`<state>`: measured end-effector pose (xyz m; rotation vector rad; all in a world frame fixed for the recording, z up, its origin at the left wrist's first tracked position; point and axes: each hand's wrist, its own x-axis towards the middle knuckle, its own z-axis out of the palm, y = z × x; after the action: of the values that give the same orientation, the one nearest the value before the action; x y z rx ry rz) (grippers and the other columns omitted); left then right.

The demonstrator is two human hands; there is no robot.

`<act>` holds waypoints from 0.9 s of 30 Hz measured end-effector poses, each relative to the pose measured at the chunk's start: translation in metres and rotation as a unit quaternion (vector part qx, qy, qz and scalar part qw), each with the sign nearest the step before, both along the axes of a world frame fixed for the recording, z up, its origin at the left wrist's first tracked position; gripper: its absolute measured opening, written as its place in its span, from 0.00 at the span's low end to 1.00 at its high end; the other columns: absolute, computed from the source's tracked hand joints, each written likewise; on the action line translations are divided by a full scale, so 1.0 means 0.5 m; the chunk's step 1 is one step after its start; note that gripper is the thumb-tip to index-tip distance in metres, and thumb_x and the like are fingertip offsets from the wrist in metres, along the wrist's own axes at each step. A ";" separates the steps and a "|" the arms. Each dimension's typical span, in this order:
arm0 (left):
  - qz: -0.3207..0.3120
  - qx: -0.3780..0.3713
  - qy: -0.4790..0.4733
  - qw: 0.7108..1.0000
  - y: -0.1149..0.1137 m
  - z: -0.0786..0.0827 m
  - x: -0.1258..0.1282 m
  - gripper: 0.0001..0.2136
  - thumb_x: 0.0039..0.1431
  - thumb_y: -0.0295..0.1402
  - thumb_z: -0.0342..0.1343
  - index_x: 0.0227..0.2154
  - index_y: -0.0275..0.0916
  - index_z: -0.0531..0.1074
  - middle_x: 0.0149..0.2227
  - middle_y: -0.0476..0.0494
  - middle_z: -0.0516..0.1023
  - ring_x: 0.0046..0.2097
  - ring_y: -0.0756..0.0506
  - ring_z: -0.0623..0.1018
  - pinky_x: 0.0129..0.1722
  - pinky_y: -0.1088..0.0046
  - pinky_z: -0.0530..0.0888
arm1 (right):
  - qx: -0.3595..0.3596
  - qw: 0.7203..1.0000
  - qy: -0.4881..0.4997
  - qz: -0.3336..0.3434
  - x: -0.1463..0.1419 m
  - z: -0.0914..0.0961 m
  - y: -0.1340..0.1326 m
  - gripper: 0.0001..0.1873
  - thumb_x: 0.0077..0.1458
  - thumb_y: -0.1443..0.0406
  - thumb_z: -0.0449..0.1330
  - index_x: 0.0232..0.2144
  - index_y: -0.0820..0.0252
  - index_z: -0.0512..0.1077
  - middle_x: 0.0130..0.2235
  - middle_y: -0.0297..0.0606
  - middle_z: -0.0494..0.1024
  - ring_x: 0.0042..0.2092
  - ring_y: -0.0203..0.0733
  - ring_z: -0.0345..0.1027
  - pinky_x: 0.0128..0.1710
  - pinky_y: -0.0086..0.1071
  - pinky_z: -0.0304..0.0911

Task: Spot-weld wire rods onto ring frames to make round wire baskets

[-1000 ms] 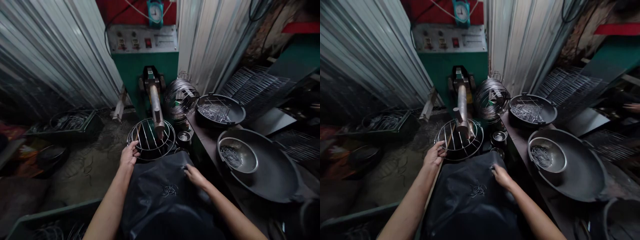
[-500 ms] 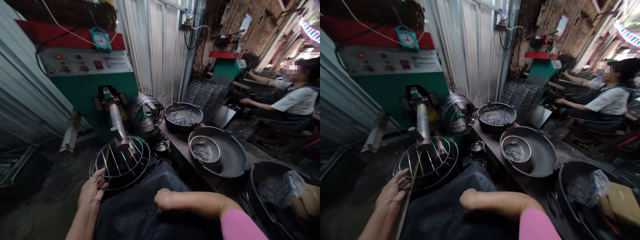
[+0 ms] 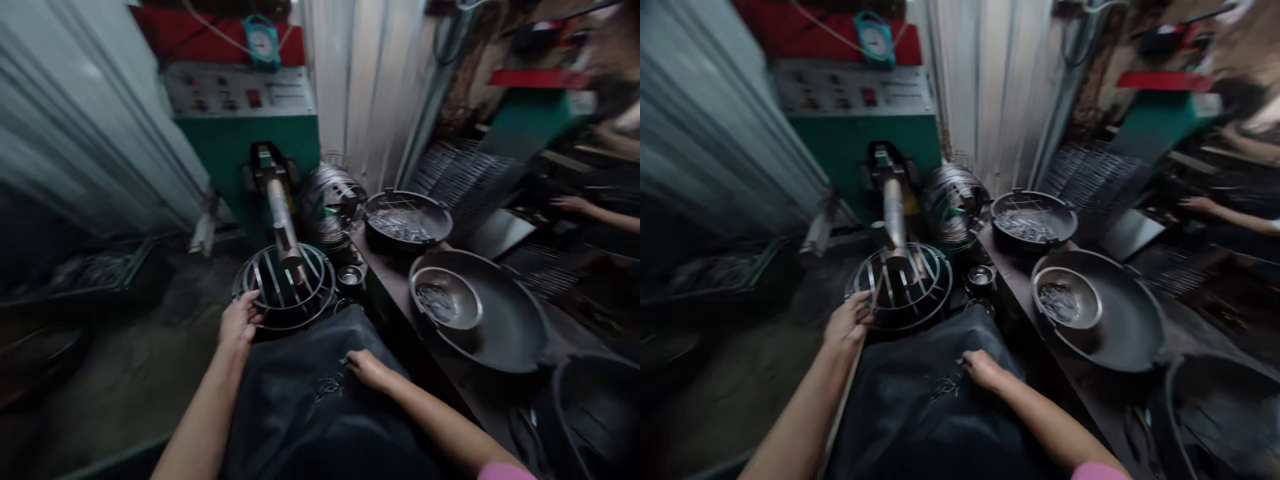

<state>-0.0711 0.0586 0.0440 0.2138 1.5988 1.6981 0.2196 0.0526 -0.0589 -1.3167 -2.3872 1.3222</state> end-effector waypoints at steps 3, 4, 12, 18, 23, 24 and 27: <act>0.015 0.041 -0.045 0.998 0.012 0.001 0.005 0.21 0.26 0.33 0.64 0.19 0.39 0.55 0.15 0.62 0.51 0.15 0.59 0.51 0.13 0.82 0.47 | -0.051 0.966 0.229 -0.106 -0.032 0.045 0.041 0.10 0.55 0.60 0.52 0.33 0.60 0.68 0.30 0.36 0.75 0.28 0.37 0.69 0.29 0.30 0.62; 0.018 0.049 -0.049 0.997 0.015 0.001 0.004 0.21 0.26 0.33 0.65 0.19 0.39 0.55 0.15 0.62 0.51 0.15 0.59 0.50 0.13 0.82 0.47 | -0.069 0.938 0.310 -0.137 -0.050 0.067 0.055 0.11 0.56 0.58 0.52 0.34 0.59 0.67 0.31 0.36 0.75 0.28 0.36 0.68 0.28 0.29 0.62; 0.042 0.059 -0.075 0.995 0.021 -0.002 -0.008 0.20 0.26 0.32 0.65 0.20 0.39 0.56 0.15 0.62 0.52 0.15 0.60 0.50 0.13 0.83 0.45 | -0.015 0.923 0.367 -0.111 -0.184 0.156 0.109 0.13 0.53 0.56 0.54 0.34 0.60 0.67 0.30 0.37 0.75 0.26 0.35 0.69 0.28 0.29 0.64; 0.049 0.080 -0.044 0.995 0.029 -0.013 -0.027 0.20 0.29 0.32 0.64 0.22 0.39 0.57 0.16 0.62 0.53 0.15 0.59 0.51 0.13 0.83 0.46 | 0.060 0.950 0.296 -0.081 -0.211 0.151 0.125 0.11 0.54 0.58 0.52 0.34 0.59 0.68 0.24 0.33 0.73 0.23 0.37 0.68 0.26 0.29 0.64; 0.045 0.080 -0.050 0.994 0.032 -0.010 -0.044 0.20 0.29 0.32 0.64 0.21 0.39 0.56 0.15 0.62 0.52 0.15 0.60 0.50 0.14 0.83 0.45 | 0.050 0.927 0.361 -0.092 -0.215 0.179 0.120 0.11 0.56 0.58 0.52 0.36 0.59 0.68 0.27 0.34 0.74 0.26 0.36 0.68 0.29 0.29 0.65; 0.045 0.077 -0.058 0.994 0.033 -0.009 -0.047 0.20 0.28 0.32 0.64 0.20 0.39 0.56 0.15 0.62 0.52 0.15 0.60 0.50 0.14 0.82 0.45 | 0.055 0.919 0.377 -0.099 -0.215 0.181 0.119 0.11 0.56 0.58 0.52 0.36 0.59 0.68 0.26 0.34 0.73 0.26 0.36 0.68 0.29 0.29 0.65; 0.052 0.065 -0.088 0.993 0.035 -0.012 -0.052 0.21 0.26 0.32 0.64 0.19 0.39 0.55 0.15 0.62 0.51 0.15 0.60 0.50 0.14 0.82 0.44 | 0.079 0.921 0.367 -0.103 -0.218 0.174 0.118 0.13 0.57 0.57 0.51 0.37 0.59 0.68 0.25 0.33 0.73 0.24 0.34 0.66 0.28 0.29 0.64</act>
<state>-0.0973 0.0763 0.0383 0.0427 1.3931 1.8486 0.1104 0.1117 0.0282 -0.7939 -1.7391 1.2362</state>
